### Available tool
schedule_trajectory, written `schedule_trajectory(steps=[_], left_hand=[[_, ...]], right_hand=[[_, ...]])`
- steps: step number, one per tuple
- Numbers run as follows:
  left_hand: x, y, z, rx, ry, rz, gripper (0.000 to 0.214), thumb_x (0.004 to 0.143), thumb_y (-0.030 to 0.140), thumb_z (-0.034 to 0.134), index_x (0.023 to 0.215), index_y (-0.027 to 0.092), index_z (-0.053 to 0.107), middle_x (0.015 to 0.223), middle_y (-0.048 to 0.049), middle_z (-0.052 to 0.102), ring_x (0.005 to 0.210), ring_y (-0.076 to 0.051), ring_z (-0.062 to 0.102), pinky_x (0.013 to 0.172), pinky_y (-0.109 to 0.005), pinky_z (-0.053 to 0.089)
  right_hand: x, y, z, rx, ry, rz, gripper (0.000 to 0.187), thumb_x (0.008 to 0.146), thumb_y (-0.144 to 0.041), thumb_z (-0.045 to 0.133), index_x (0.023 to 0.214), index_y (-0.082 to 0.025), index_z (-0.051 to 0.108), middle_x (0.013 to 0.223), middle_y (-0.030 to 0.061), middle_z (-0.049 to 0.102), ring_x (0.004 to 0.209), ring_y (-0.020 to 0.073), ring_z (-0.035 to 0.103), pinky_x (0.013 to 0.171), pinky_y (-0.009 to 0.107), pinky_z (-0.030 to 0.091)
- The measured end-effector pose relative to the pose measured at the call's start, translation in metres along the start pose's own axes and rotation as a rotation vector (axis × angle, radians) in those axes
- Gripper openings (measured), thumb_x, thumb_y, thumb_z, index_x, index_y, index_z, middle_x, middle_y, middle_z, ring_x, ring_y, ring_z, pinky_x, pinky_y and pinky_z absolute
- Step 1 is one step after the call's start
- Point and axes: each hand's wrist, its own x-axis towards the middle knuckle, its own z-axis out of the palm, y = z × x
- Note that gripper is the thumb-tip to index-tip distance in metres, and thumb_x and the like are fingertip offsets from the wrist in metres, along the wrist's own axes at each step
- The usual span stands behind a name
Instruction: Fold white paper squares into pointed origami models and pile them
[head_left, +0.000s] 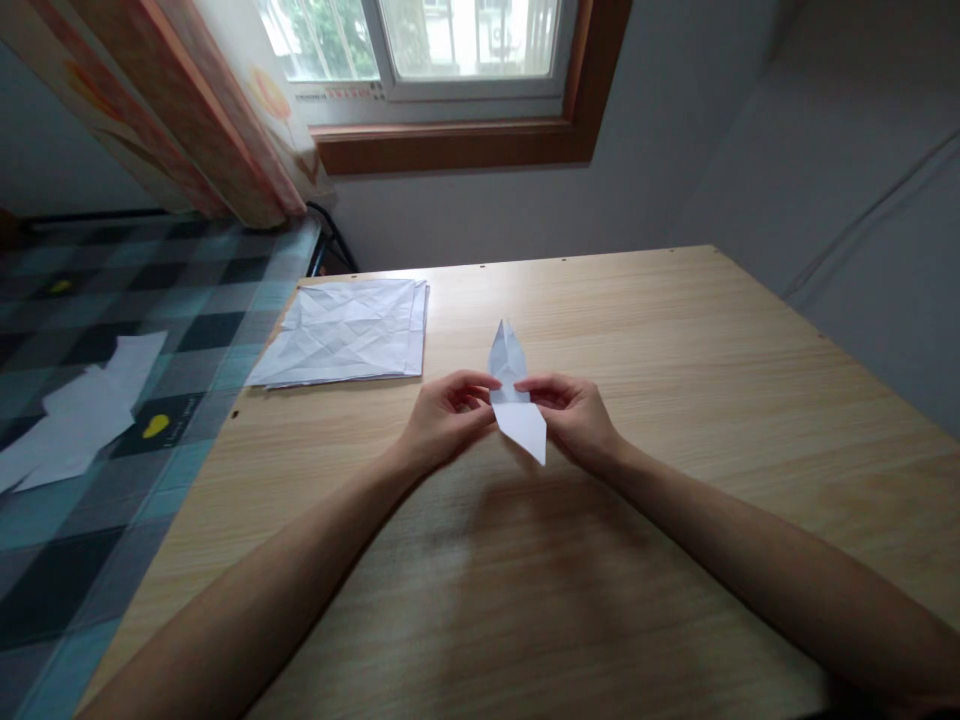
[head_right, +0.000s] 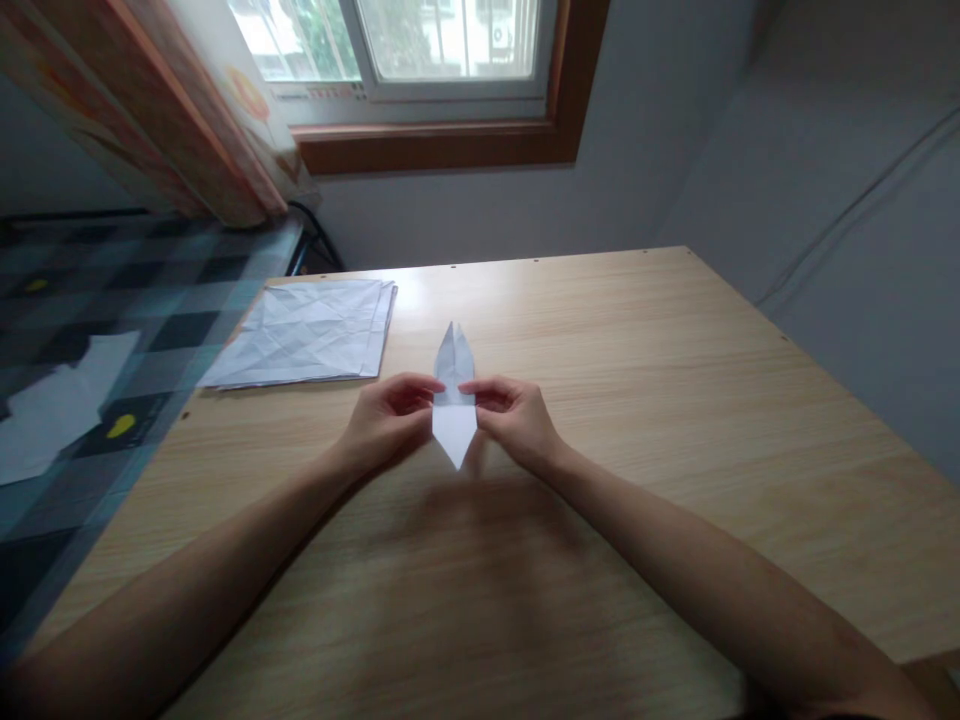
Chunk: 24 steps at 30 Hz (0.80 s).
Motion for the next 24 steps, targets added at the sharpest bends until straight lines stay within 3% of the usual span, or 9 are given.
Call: schedule_trajectory(steps=[5,9,15,19,24], left_hand=[[0.0002,-0.0019,-0.0029,0.042,-0.009,0.004,0.025,0.065,0.028,0.083,0.083,0.014,0.073,0.070,-0.0025,0.070,0.061,-0.012,0.060,0.056,-0.021,0.044],[0.0017,-0.0029,-0.0017,0.094,0.040,0.033,0.018,0.066,0.028,0.081,0.076,0.014,0.073,0.074,-0.0035,0.073,0.067,-0.014,0.064,0.065,-0.024,0.048],[0.0011,-0.0015,-0.0011,0.128,0.026,0.037,0.016,0.067,0.026,0.080,0.069,0.014,0.070,0.069,-0.0020,0.071,0.063,-0.013,0.061,0.062,-0.024,0.046],[0.0002,-0.0022,-0.0002,0.086,-0.003,0.026,0.017,0.068,0.025,0.078,0.069,0.014,0.065,0.067,-0.0015,0.069,0.061,-0.012,0.061,0.059,-0.022,0.045],[-0.0004,-0.0019,0.0018,0.035,-0.035,0.042,0.024,0.069,0.022,0.077,0.072,0.016,0.054,0.067,-0.0001,0.068,0.061,-0.011,0.062,0.058,-0.020,0.045]], right_hand=[[-0.0012,-0.0045,0.0008,-0.145,0.026,-0.069,0.015,0.071,-0.033,0.083,0.073,-0.019,0.076,0.075,0.0023,0.075,0.069,0.0157,0.066,0.067,0.028,0.052],[-0.0027,-0.0074,0.0027,-0.145,0.042,-0.057,0.017,0.069,-0.031,0.083,0.069,-0.018,0.073,0.069,0.0007,0.072,0.063,0.0133,0.063,0.063,0.026,0.049],[-0.0031,-0.0092,0.0052,-0.152,0.024,-0.011,0.028,0.067,-0.039,0.083,0.069,-0.017,0.066,0.065,0.0003,0.068,0.059,0.0126,0.062,0.059,0.026,0.049],[-0.0031,-0.0085,0.0070,-0.117,0.030,0.008,0.037,0.065,-0.043,0.085,0.078,-0.019,0.060,0.066,-0.0016,0.067,0.059,0.0129,0.063,0.058,0.025,0.050],[-0.0036,-0.0087,0.0076,-0.119,0.045,0.026,0.055,0.063,-0.044,0.086,0.102,-0.021,0.055,0.061,-0.0053,0.066,0.055,0.0136,0.062,0.055,0.025,0.048]])
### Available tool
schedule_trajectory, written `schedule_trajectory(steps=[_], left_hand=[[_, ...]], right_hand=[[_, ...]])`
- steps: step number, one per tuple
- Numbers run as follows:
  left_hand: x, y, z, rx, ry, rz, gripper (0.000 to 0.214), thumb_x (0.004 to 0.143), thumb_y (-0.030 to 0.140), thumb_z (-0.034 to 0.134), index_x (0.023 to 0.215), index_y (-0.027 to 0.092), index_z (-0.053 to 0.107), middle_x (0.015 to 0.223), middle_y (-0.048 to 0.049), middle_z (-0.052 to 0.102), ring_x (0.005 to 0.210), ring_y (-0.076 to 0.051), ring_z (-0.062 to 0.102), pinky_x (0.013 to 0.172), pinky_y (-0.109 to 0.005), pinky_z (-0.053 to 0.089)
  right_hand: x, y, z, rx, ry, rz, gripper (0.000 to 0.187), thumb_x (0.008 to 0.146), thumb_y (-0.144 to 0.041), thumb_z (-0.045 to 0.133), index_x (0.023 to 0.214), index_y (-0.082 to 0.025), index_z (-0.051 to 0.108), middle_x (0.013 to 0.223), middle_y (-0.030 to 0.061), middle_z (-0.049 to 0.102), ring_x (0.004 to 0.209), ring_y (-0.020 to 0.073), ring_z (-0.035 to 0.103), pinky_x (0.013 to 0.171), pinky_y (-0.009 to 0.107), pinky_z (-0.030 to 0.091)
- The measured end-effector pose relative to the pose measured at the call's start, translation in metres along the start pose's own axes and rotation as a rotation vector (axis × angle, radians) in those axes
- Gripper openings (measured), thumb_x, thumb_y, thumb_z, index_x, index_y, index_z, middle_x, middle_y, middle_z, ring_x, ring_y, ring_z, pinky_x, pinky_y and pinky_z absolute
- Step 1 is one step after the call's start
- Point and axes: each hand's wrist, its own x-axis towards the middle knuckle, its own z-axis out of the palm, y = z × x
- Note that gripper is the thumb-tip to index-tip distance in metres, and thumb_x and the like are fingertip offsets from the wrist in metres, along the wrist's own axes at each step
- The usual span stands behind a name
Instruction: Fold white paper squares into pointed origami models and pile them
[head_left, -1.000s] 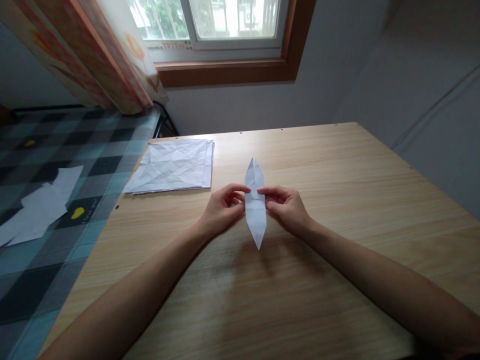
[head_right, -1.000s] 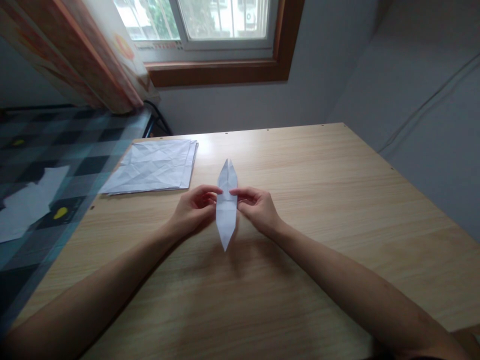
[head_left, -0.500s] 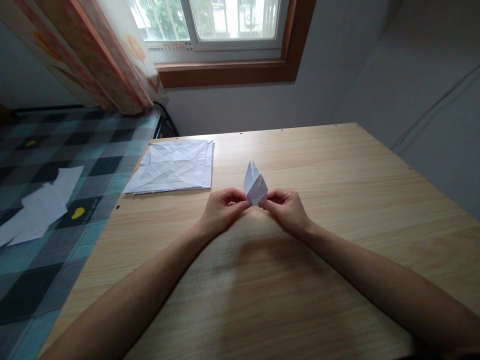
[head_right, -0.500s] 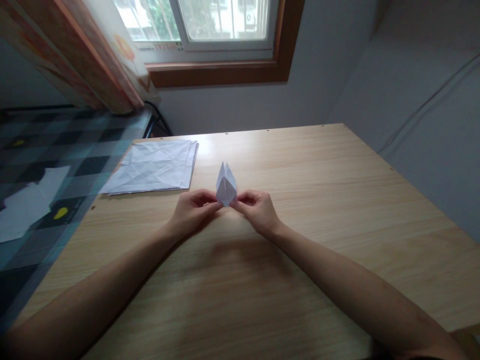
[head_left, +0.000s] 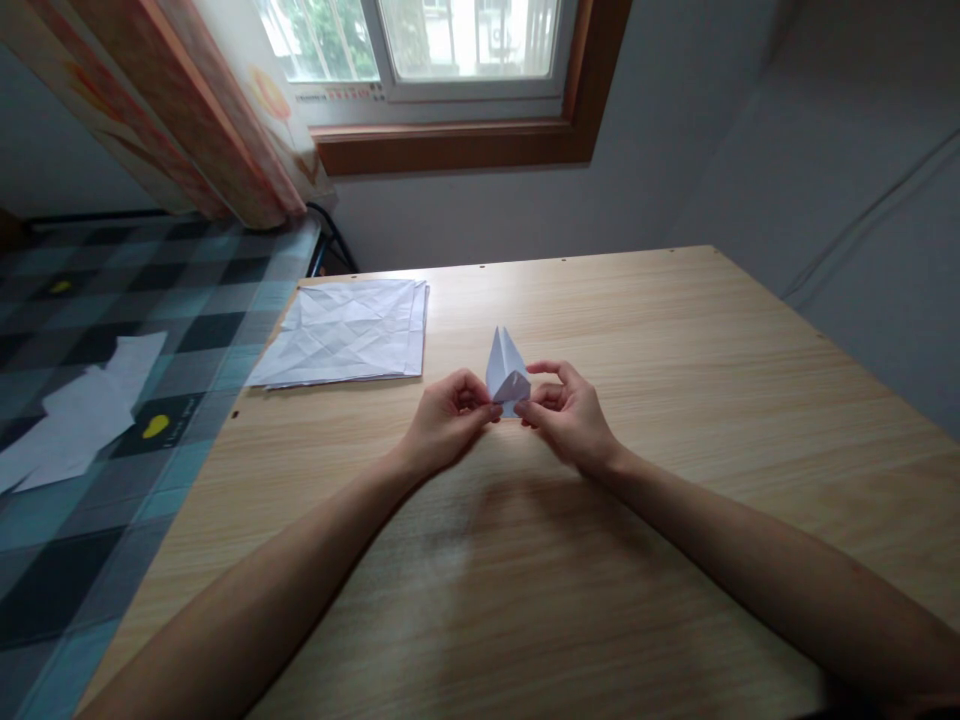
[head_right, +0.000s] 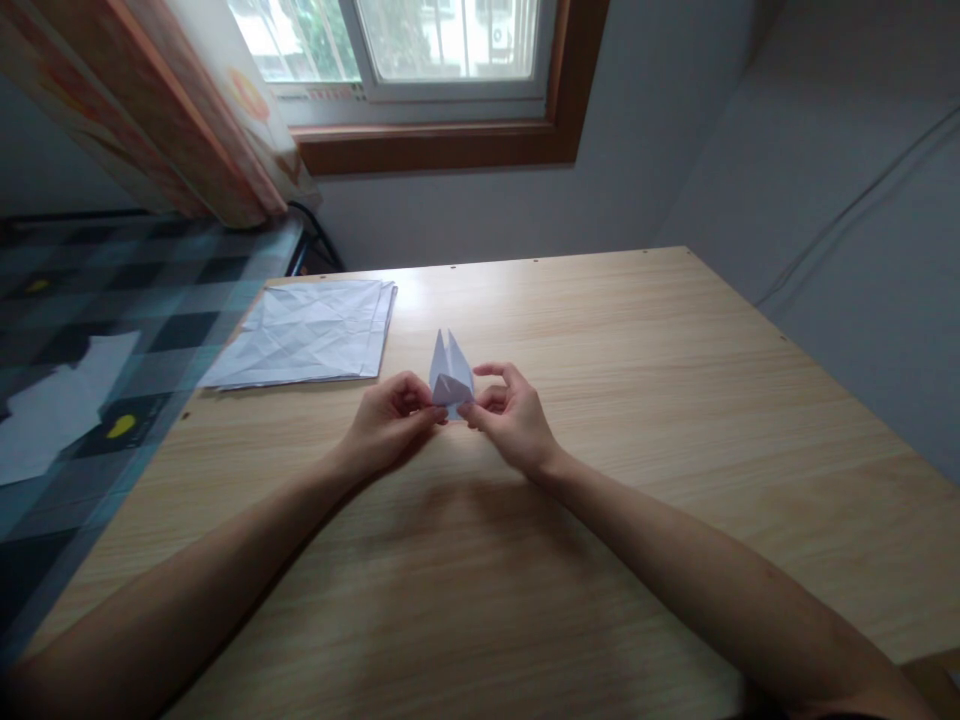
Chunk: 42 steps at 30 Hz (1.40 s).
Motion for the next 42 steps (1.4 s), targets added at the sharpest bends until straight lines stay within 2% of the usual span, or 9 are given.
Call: schedule_trajectory(steps=[4,8,12,14,18,24,31,38,42], left_hand=[[-0.0003,0.0017,0.0005,-0.026,-0.002,-0.029,0.033,0.071,0.022,0.077,0.090,0.018,0.050,0.066,0.0032,0.067,0.058,-0.011,0.062,0.056,-0.019,0.044],[0.0006,0.0017,-0.0008,-0.015,-0.020,-0.029,0.054,0.071,0.022,0.077,0.118,0.017,0.051,0.066,0.0038,0.067,0.055,-0.010,0.060,0.054,-0.019,0.043],[0.0011,-0.0007,-0.0026,0.022,-0.078,-0.003,0.030,0.073,0.027,0.076,0.097,0.013,0.066,0.074,-0.0024,0.071,0.064,-0.013,0.064,0.059,-0.022,0.046],[0.0010,-0.0018,-0.0029,0.025,-0.056,0.016,0.036,0.073,0.025,0.076,0.105,0.013,0.066,0.074,-0.0021,0.071,0.065,-0.013,0.064,0.061,-0.022,0.047],[0.0006,-0.0015,-0.0017,0.019,-0.020,0.027,0.072,0.072,0.020,0.075,0.139,0.014,0.047,0.072,0.0011,0.069,0.063,-0.012,0.062,0.060,-0.021,0.045],[-0.0021,0.0025,0.0001,0.146,-0.099,0.015,0.024,0.078,0.026,0.071,0.098,0.012,0.070,0.075,-0.0027,0.069,0.065,-0.012,0.060,0.059,-0.021,0.044],[-0.0013,-0.0015,-0.0033,0.245,-0.068,-0.006,0.025,0.079,0.035,0.071,0.087,0.011,0.073,0.078,-0.0062,0.073,0.068,-0.017,0.064,0.064,-0.026,0.049],[-0.0004,0.0013,-0.0028,0.175,0.005,-0.018,0.022,0.078,0.035,0.070,0.081,0.013,0.074,0.076,-0.0046,0.072,0.067,-0.016,0.062,0.063,-0.024,0.047],[0.0007,0.0029,-0.0023,0.128,0.027,-0.002,0.021,0.078,0.034,0.070,0.080,0.014,0.073,0.074,-0.0030,0.072,0.064,-0.014,0.060,0.062,-0.023,0.046]], right_hand=[[-0.0004,-0.0016,0.0001,-0.031,0.002,-0.003,0.052,0.064,-0.047,0.085,0.099,-0.018,0.060,0.058,-0.0041,0.064,0.053,0.0131,0.060,0.055,0.025,0.047],[-0.0009,-0.0043,0.0005,-0.033,0.041,0.025,0.079,0.061,-0.045,0.088,0.125,-0.016,0.054,0.061,-0.0041,0.067,0.055,0.0143,0.061,0.056,0.026,0.047],[-0.0003,-0.0042,0.0005,-0.026,0.043,0.063,0.086,0.058,-0.044,0.089,0.130,-0.013,0.054,0.060,-0.0042,0.067,0.054,0.0136,0.060,0.056,0.026,0.047],[0.0002,-0.0027,0.0001,-0.019,0.040,0.060,0.079,0.057,-0.043,0.090,0.124,-0.014,0.060,0.061,-0.0038,0.067,0.055,0.0134,0.060,0.056,0.026,0.047],[0.0000,-0.0013,-0.0003,-0.047,0.008,0.019,0.046,0.063,-0.047,0.086,0.093,-0.016,0.071,0.059,-0.0020,0.065,0.055,0.0128,0.060,0.055,0.025,0.046],[-0.0022,-0.0059,0.0003,-0.165,0.007,-0.028,0.034,0.069,-0.047,0.080,0.067,-0.017,0.064,0.057,-0.0004,0.063,0.050,0.0120,0.055,0.049,0.024,0.042],[-0.0068,-0.0032,0.0001,-0.351,-0.024,-0.094,0.018,0.073,-0.030,0.071,0.064,-0.018,0.060,0.058,-0.0022,0.059,0.052,0.0102,0.050,0.048,0.022,0.035],[-0.0089,-0.0054,0.0021,-0.318,-0.071,-0.070,0.019,0.075,-0.036,0.075,0.079,-0.018,0.070,0.070,0.0011,0.070,0.060,0.0135,0.059,0.055,0.024,0.042],[-0.0088,-0.0081,0.0018,-0.370,-0.093,-0.070,0.020,0.076,-0.038,0.074,0.079,-0.018,0.072,0.068,0.0012,0.070,0.058,0.0135,0.058,0.054,0.024,0.040]])
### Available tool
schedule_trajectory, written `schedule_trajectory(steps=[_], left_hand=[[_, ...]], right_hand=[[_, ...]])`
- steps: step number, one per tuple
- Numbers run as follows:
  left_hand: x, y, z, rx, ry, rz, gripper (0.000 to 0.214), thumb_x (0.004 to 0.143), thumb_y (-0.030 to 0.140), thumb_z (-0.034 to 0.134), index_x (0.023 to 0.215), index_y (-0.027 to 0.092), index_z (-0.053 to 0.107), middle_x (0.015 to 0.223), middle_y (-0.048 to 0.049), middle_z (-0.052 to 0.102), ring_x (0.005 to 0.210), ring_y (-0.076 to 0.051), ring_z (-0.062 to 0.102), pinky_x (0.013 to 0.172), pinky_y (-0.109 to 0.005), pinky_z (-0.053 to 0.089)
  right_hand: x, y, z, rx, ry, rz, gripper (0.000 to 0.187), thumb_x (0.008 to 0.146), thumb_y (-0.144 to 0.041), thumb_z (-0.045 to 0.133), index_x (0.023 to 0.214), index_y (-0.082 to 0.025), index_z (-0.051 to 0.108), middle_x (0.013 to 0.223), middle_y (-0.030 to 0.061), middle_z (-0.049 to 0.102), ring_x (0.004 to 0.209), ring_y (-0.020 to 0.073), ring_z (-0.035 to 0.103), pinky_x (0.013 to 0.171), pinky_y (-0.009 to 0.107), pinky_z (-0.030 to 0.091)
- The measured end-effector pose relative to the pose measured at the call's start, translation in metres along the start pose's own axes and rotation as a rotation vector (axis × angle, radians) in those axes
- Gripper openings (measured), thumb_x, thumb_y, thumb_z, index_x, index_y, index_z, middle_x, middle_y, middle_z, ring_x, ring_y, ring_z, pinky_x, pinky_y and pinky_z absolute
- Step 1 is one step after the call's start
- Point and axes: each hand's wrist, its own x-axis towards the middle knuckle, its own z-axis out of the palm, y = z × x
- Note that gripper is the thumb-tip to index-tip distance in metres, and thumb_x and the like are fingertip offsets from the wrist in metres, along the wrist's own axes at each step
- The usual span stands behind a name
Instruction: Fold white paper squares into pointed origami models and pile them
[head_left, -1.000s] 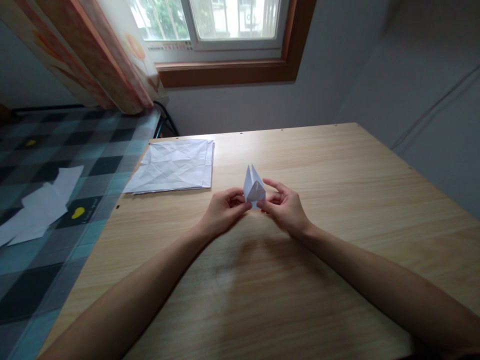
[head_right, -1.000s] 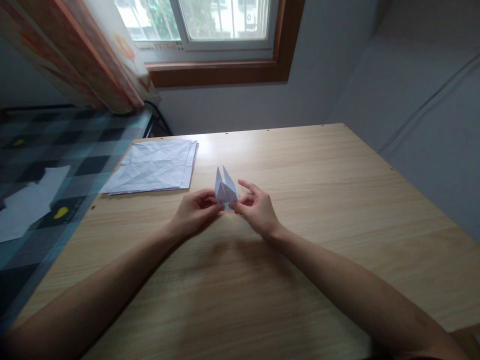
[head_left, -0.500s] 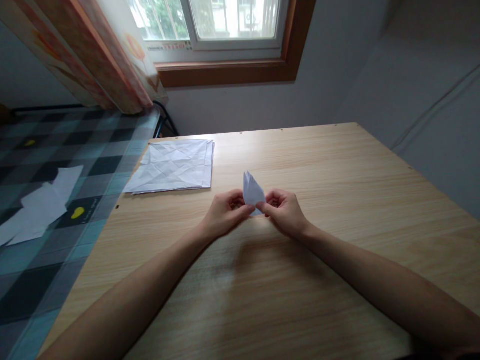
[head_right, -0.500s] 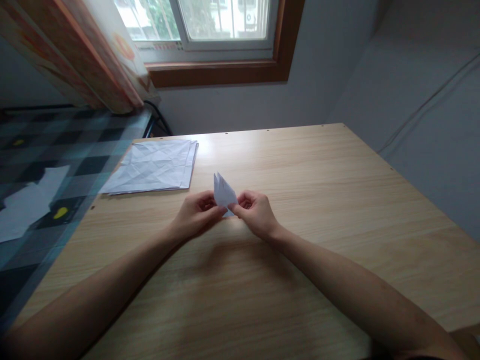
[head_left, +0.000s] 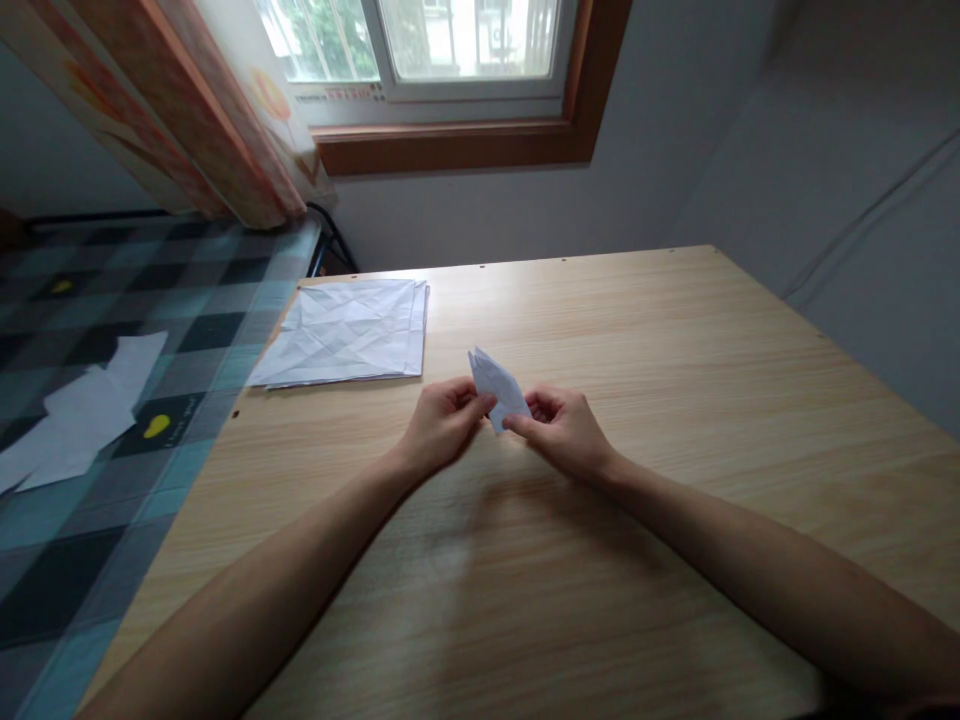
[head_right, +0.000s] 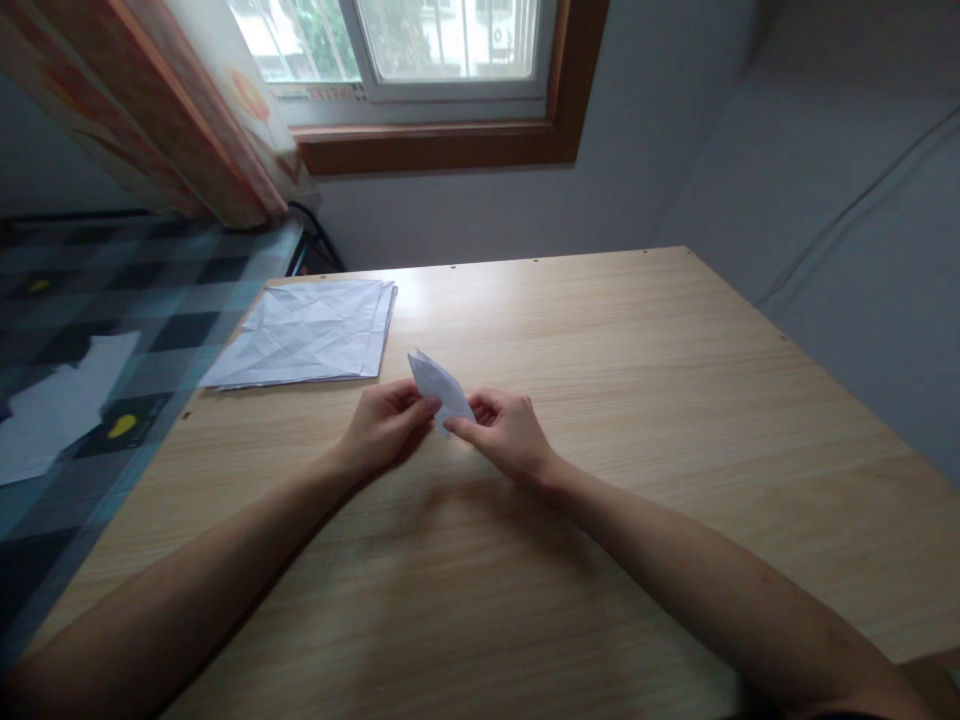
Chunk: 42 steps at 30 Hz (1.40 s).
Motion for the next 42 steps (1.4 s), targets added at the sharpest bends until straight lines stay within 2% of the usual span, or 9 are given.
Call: schedule_trajectory(steps=[8,12,16,22,28,33,38,42], left_hand=[[-0.001,0.000,0.001,-0.174,-0.064,-0.057,0.027,0.069,0.037,0.079,0.081,0.013,0.074,0.078,-0.0058,0.074,0.070,-0.018,0.065,0.067,-0.028,0.053],[0.000,-0.001,0.000,-0.174,-0.019,-0.047,0.025,0.069,0.038,0.080,0.070,0.014,0.072,0.069,-0.0035,0.071,0.062,-0.015,0.062,0.061,-0.026,0.050],[0.001,0.001,0.000,-0.185,0.010,-0.028,0.025,0.068,0.036,0.080,0.063,0.014,0.069,0.062,-0.0014,0.066,0.058,-0.013,0.057,0.057,-0.025,0.047],[0.001,-0.001,0.002,-0.196,0.086,-0.024,0.019,0.068,0.031,0.078,0.065,0.015,0.069,0.063,-0.0003,0.063,0.059,-0.012,0.055,0.058,-0.025,0.047],[0.001,-0.004,0.001,-0.186,0.070,-0.054,0.023,0.066,0.035,0.080,0.067,0.014,0.071,0.066,-0.0026,0.068,0.061,-0.014,0.059,0.062,-0.028,0.050],[0.005,-0.010,0.000,-0.243,0.212,-0.037,0.026,0.066,0.039,0.081,0.071,0.015,0.073,0.067,-0.0017,0.069,0.060,-0.013,0.059,0.060,-0.026,0.048],[0.007,-0.012,-0.001,-0.275,0.224,-0.031,0.026,0.067,0.039,0.082,0.071,0.015,0.074,0.067,-0.0014,0.069,0.060,-0.012,0.058,0.061,-0.025,0.047],[0.008,-0.010,-0.003,-0.358,0.246,-0.060,0.032,0.064,0.043,0.085,0.071,0.014,0.072,0.065,-0.0003,0.067,0.059,-0.012,0.058,0.060,-0.026,0.048]], right_hand=[[-0.001,-0.002,-0.002,-0.136,-0.047,-0.068,0.018,0.079,-0.033,0.068,0.071,-0.017,0.070,0.060,-0.0019,0.062,0.055,0.0113,0.050,0.053,0.024,0.035],[-0.003,-0.004,-0.001,-0.200,-0.053,-0.061,0.013,0.075,-0.026,0.067,0.065,-0.017,0.066,0.055,-0.0041,0.055,0.052,0.0095,0.045,0.051,0.023,0.032],[-0.003,-0.006,0.000,-0.181,-0.044,-0.072,0.013,0.073,-0.029,0.069,0.068,-0.017,0.066,0.056,-0.0039,0.056,0.052,0.0094,0.044,0.050,0.023,0.031],[-0.004,-0.007,0.000,-0.197,-0.095,-0.066,0.019,0.074,-0.035,0.073,0.073,-0.017,0.069,0.060,-0.0029,0.058,0.055,0.0104,0.046,0.052,0.023,0.033],[-0.002,-0.007,-0.002,-0.249,-0.100,-0.063,0.016,0.077,-0.028,0.066,0.066,-0.017,0.064,0.055,-0.0047,0.052,0.054,0.0100,0.044,0.052,0.023,0.031],[-0.003,-0.008,-0.003,-0.269,-0.143,-0.116,0.014,0.078,-0.023,0.063,0.066,-0.017,0.063,0.058,-0.0043,0.052,0.055,0.0099,0.044,0.053,0.023,0.030],[-0.004,-0.009,-0.003,-0.277,-0.093,-0.089,0.017,0.078,-0.028,0.065,0.065,-0.017,0.065,0.055,-0.0046,0.050,0.052,0.0095,0.042,0.052,0.024,0.029],[-0.005,-0.006,-0.002,-0.200,-0.032,-0.066,0.022,0.081,-0.037,0.066,0.072,-0.017,0.068,0.055,-0.0038,0.053,0.051,0.0102,0.044,0.050,0.024,0.030]])
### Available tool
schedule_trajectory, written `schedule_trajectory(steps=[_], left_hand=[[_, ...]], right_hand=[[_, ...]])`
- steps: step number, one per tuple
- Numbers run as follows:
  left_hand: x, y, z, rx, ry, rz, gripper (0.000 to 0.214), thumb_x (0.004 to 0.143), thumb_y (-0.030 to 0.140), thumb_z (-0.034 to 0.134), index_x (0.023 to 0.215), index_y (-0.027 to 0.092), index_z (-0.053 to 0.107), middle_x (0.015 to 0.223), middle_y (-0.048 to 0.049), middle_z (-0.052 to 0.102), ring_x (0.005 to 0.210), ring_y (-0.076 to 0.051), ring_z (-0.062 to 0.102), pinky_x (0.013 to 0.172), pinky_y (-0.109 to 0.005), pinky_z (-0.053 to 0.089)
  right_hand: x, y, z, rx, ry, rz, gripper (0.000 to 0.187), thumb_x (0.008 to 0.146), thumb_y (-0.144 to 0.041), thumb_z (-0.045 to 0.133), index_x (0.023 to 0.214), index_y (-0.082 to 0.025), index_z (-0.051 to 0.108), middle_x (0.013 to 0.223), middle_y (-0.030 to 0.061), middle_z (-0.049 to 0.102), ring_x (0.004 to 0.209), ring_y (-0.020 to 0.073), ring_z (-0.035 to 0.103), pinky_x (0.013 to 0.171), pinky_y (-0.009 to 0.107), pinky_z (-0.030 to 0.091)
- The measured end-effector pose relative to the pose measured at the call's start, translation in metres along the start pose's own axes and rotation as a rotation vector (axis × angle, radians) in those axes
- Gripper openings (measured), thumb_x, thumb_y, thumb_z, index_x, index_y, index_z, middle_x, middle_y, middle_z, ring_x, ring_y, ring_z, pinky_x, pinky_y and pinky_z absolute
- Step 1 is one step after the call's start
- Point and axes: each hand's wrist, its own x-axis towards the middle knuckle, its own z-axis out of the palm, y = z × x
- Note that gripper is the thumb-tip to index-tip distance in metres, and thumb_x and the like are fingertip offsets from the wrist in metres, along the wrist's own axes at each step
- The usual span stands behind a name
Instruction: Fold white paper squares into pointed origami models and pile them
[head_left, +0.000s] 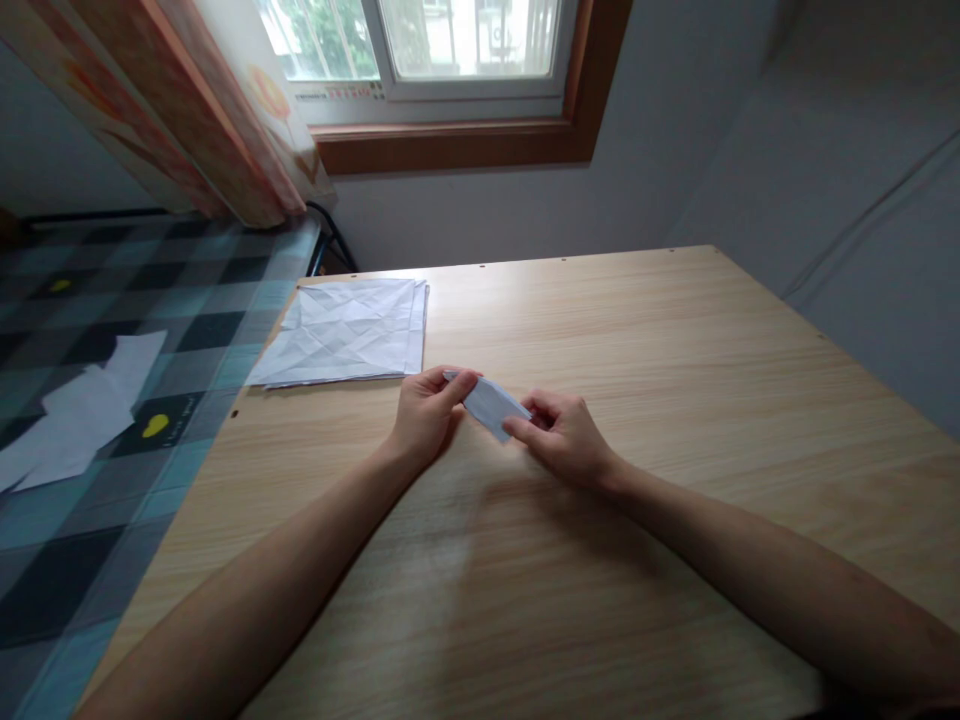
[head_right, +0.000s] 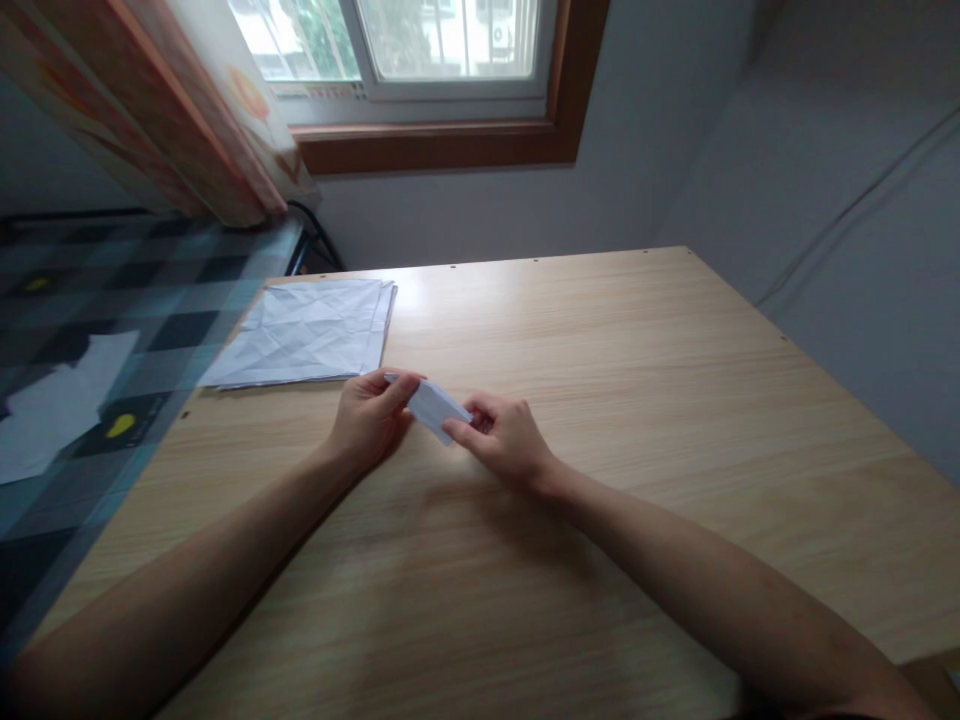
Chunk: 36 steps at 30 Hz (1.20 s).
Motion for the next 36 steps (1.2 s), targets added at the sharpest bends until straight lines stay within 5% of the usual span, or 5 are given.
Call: schedule_trajectory(steps=[11,17,25,30,36], left_hand=[[0.003,-0.003,0.000,-0.113,0.013,-0.054,0.049,0.066,0.059,0.080,0.073,0.012,0.069,0.058,-0.0001,0.063,0.052,-0.010,0.056,0.053,-0.022,0.046],[0.003,-0.001,0.004,-0.118,0.033,0.034,0.048,0.069,0.051,0.081,0.097,0.021,0.055,0.089,0.0006,0.071,0.066,-0.011,0.067,0.062,-0.022,0.049],[-0.013,0.004,0.008,0.450,-0.333,0.154,0.029,0.077,0.034,0.073,0.065,0.015,0.055,0.092,-0.0075,0.069,0.081,-0.016,0.063,0.072,-0.028,0.048],[-0.015,0.003,0.010,0.430,-0.464,0.163,0.019,0.080,0.032,0.071,0.081,0.014,0.064,0.083,-0.0050,0.068,0.077,-0.016,0.062,0.071,-0.028,0.048],[-0.015,0.006,0.011,0.428,-0.445,0.202,0.016,0.076,0.026,0.074,0.079,0.015,0.063,0.086,-0.0040,0.067,0.080,-0.015,0.060,0.070,-0.025,0.047]], right_hand=[[0.000,0.006,0.001,0.027,0.056,-0.040,0.023,0.083,-0.031,0.061,0.065,-0.017,0.064,0.054,-0.0037,0.053,0.050,0.0098,0.043,0.049,0.024,0.030],[-0.001,0.004,0.002,0.019,0.273,-0.048,0.025,0.084,-0.032,0.064,0.064,-0.019,0.059,0.051,-0.0057,0.047,0.047,0.0095,0.041,0.047,0.023,0.030],[-0.002,0.008,0.002,-0.204,0.454,-0.231,0.020,0.080,-0.025,0.065,0.066,-0.020,0.052,0.057,-0.0047,0.052,0.052,0.0115,0.048,0.053,0.025,0.036],[0.000,0.013,0.005,-0.352,0.373,-0.438,0.016,0.083,-0.024,0.063,0.071,-0.022,0.052,0.068,0.0007,0.059,0.061,0.0157,0.055,0.057,0.027,0.042],[-0.001,0.008,0.006,-0.395,0.207,-0.547,0.005,0.084,-0.021,0.060,0.089,-0.020,0.059,0.100,0.0101,0.065,0.089,0.0231,0.064,0.073,0.034,0.054]])
